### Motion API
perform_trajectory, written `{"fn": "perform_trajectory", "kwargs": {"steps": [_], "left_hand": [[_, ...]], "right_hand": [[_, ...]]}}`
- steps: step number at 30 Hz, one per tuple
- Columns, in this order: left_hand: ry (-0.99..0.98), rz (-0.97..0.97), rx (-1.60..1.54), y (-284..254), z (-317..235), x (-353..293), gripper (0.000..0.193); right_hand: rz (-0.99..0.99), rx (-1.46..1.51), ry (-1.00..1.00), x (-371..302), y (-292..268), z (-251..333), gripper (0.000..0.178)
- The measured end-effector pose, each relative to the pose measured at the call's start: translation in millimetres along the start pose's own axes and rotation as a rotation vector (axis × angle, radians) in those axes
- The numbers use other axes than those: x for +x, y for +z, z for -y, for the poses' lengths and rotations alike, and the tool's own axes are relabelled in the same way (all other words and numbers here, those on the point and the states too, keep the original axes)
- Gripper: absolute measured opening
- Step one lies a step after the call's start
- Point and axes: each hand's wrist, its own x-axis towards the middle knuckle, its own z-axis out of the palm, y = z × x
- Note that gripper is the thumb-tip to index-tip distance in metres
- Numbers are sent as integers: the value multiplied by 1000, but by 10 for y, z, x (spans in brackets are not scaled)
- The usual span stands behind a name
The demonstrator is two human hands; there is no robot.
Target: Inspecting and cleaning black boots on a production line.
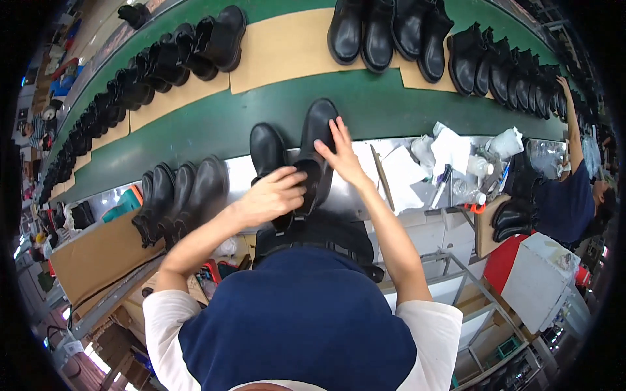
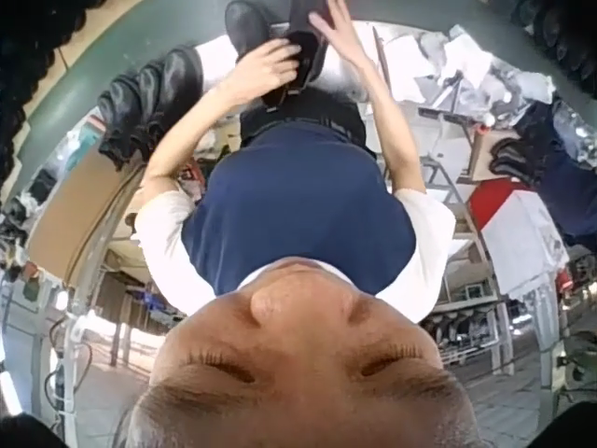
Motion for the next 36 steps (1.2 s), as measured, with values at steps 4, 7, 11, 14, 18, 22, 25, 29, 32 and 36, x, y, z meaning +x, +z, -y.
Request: {"fn": "perform_trajectory", "kwargs": {"steps": [4, 7, 11, 14, 18, 22, 25, 29, 32, 36], "left_hand": [[-1011, -785, -389, -98, -266, -452, 14], [-1648, -893, -1091, 886, -262, -1037, 45], [-1638, -769, -1662, 1427, -242, -957, 81], [-1572, -749, -1637, 1356, -249, -893, 82], [-1417, -687, -1418, 629, -242, -687, 87], [-1261, -556, -1308, 62, -279, -546, 91], [-1341, -580, -1411, -14, -234, -444, 87], [-1169, -839, -1819, 464, -33, -549, 78], [-337, -763, -2437, 159, -201, -258, 73], [-627, -1043, -2354, 599, -173, -263, 68]], "right_hand": [[-35, 272, 356, -377, 161, -185, 92], [-10, 487, 562, -288, 180, 113, 108], [26, 418, 577, -69, 196, 102, 103], [148, 637, 513, -242, 164, 298, 74], [259, 1089, 602, -408, 83, 70, 57], [422, 1460, 711, -399, 35, 148, 63], [325, 1374, 609, -360, -1, 221, 80], [103, 811, 218, -469, -197, 749, 79], [19, 766, 230, -437, -251, 804, 78], [-62, 597, 157, -436, -247, 963, 69]]}}
